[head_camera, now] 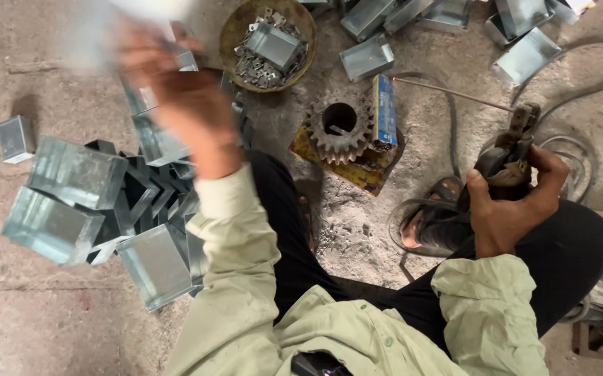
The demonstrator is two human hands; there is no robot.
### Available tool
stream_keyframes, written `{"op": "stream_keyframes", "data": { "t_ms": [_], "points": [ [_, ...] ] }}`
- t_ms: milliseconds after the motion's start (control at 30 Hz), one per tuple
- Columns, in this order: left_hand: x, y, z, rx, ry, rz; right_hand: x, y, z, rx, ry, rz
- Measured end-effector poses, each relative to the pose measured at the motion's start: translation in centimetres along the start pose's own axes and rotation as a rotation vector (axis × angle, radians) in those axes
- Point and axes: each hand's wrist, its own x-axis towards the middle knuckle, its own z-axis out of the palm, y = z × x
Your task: The person sits on the floor and welds the seams of small rectangular metal boxes using a handheld welding torch. They pick up each box, weld its edges, and then place the finished unit aside.
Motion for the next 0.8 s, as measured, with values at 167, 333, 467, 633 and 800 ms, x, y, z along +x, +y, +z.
{"op": "stream_keyframes", "data": {
  "t_ms": [167,333,467,633,800],
  "points": [
    [0.6,9.8,3.3,0.377,-0.247,0.386,0.0,-0.2,0.6,0.011,-0.029,-0.011],
    [-2.3,8.5,-8.1,1.902,-0.325,0.279,-0.2,0.2,0.7,0.011,-0.047,-0.014],
    [-3.9,8.3,-15.9,2.5,-0.484,0.127,-0.3,0.3,0.7,0.071,-0.045,0.019],
    [-2.5,9.5,-17.9,2.205,-0.504,-0.243,-0.1,0.0,0.7,0.021,-0.043,-0.003],
    [-2.9,9.2,-9.8,1.966,-0.457,0.157,0.0,-0.1,0.8,0.084,-0.032,-0.022]
  ]
}}
